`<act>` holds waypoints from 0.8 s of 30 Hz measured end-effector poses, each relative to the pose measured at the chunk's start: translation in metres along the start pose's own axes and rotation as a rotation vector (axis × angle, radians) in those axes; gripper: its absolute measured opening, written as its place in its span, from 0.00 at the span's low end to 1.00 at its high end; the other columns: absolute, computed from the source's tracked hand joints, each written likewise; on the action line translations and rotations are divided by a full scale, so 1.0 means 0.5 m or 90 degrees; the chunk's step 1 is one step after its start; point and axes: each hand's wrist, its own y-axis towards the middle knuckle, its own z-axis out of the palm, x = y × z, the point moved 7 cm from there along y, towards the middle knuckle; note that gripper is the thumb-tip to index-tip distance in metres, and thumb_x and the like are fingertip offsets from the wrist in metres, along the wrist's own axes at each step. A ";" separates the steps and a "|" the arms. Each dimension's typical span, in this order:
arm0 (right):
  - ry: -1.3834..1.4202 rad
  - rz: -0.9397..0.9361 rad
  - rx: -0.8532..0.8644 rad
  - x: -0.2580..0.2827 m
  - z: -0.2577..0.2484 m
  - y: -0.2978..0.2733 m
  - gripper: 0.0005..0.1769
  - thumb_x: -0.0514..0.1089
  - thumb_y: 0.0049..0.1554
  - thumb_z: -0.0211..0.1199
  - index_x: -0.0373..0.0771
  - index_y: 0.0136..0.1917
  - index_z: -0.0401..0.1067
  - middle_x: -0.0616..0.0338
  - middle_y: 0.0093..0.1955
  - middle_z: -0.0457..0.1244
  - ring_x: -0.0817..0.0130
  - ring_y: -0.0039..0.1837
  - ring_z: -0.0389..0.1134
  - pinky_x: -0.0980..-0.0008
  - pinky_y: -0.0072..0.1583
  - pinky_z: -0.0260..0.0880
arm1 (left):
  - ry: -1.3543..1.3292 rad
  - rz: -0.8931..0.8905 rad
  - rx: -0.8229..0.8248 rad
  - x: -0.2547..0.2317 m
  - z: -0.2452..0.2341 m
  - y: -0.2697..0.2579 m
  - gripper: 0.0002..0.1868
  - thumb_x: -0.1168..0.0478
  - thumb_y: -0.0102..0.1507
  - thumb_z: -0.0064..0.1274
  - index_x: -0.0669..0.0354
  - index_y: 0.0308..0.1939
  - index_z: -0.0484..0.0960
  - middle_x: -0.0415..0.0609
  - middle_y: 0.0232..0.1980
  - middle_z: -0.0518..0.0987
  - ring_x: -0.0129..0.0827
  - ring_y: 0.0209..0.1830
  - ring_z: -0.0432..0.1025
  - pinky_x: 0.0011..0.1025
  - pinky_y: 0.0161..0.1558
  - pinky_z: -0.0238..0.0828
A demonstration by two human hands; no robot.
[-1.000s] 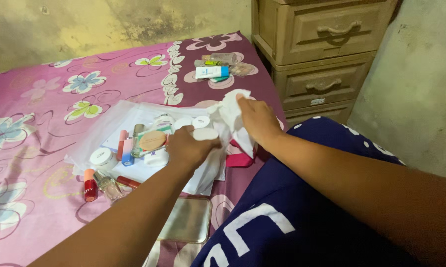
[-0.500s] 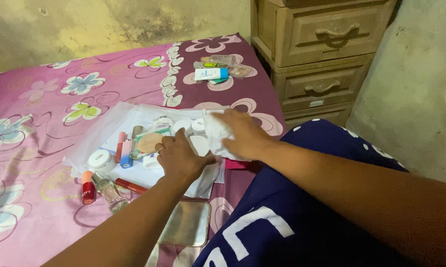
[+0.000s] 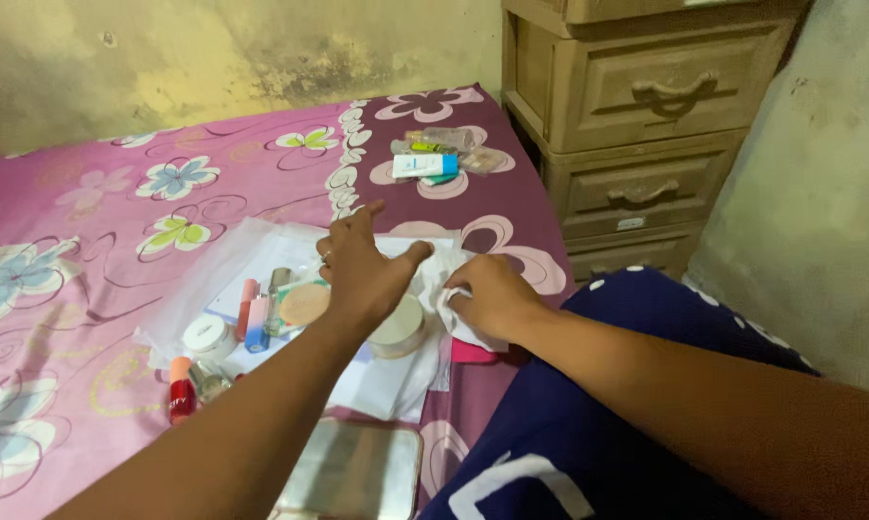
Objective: The person wipes various cosmetic items with a white tissue, including bottles, tubes, and compacts, then places them into a clear plastic bag. The person handles each item one at a time, wiping the exterior surfaces before moving to the next.
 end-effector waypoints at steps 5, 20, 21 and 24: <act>0.066 0.059 -0.102 -0.057 -0.078 0.065 0.16 0.43 0.48 0.71 0.41 0.51 0.82 0.48 0.43 0.73 0.62 0.44 0.76 0.64 0.50 0.74 | 0.023 -0.016 -0.022 -0.009 0.001 0.079 0.34 0.43 0.51 0.69 0.44 0.59 0.82 0.57 0.65 0.68 0.58 0.69 0.55 0.60 0.66 0.52; 0.074 0.006 -0.180 -0.146 -0.186 0.323 0.10 0.43 0.55 0.68 0.40 0.49 0.83 0.53 0.36 0.71 0.69 0.37 0.70 0.64 0.43 0.69 | -0.093 -0.052 0.042 0.025 0.112 0.237 0.26 0.52 0.55 0.68 0.55 0.55 0.84 0.55 0.49 0.85 0.42 0.50 0.79 0.42 0.57 0.72; 0.048 -0.013 -0.174 -0.147 -0.178 0.337 0.10 0.44 0.55 0.69 0.40 0.49 0.83 0.51 0.35 0.71 0.67 0.37 0.70 0.64 0.43 0.69 | -0.136 -0.066 0.064 0.032 0.123 0.243 0.25 0.54 0.56 0.66 0.57 0.56 0.82 0.56 0.48 0.86 0.40 0.47 0.82 0.39 0.54 0.74; -0.013 -0.064 -0.187 -0.152 -0.160 0.379 0.12 0.45 0.53 0.69 0.41 0.50 0.82 0.45 0.36 0.69 0.57 0.37 0.71 0.59 0.43 0.69 | -0.251 -0.098 0.104 0.044 0.151 0.266 0.23 0.59 0.60 0.62 0.63 0.58 0.79 0.58 0.46 0.88 0.36 0.39 0.86 0.31 0.45 0.79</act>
